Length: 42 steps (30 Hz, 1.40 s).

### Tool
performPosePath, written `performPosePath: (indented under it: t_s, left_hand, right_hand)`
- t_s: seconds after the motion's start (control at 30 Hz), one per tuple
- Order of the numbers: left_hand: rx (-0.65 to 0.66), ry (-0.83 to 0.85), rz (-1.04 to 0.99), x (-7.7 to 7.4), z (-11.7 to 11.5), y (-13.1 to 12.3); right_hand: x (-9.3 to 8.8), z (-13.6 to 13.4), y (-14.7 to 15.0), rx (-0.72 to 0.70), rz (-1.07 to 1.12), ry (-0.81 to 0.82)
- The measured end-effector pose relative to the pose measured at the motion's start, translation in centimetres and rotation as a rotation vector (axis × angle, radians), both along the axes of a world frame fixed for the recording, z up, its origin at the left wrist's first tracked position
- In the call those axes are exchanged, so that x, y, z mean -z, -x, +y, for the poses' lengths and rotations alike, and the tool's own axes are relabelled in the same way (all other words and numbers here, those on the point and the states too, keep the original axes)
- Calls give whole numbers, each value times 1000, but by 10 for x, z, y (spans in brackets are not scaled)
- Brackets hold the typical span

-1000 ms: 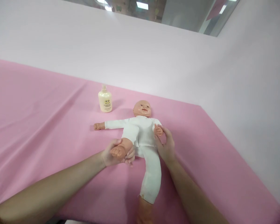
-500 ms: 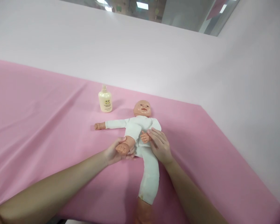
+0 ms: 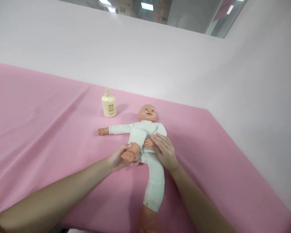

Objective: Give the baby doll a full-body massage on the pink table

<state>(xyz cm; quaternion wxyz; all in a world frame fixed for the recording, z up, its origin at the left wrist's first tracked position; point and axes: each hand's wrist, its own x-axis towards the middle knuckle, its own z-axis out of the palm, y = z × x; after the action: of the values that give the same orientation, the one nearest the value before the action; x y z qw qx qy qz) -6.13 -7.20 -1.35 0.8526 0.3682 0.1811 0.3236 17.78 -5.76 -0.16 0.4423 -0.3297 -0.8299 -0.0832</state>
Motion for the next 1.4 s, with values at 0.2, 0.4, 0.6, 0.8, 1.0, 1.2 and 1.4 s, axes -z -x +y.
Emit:
performPosePath:
  t_s: [0.2,0.4,0.6,0.8,1.0,1.2,1.4]
  left_hand:
    - [47,-47,-36,3,2,0]
    - [406,-185,-135,15,-1,7]
    - [824,-307,-82,-1,-5,8]
    - [1096,-403,2,-11,-1,-1]
    - [1085,-556,123,-9,-4,-3]
    - [1032,-584,101,-15,-7,-2]
    - [1065,-484,62,-16,-6,-3]
  right_hand:
    - [4,3,-1,16,24,4]
    - [9,9,-12,160,308,188]
    - [-1,22,-29,136,859,382]
    - [17,45,-57,216,1379,568]
    - [35,59,-76,212,1641,718]
    - [39,60,-77,218,1575,701]
    - [38,58,-73,203,1525,664]
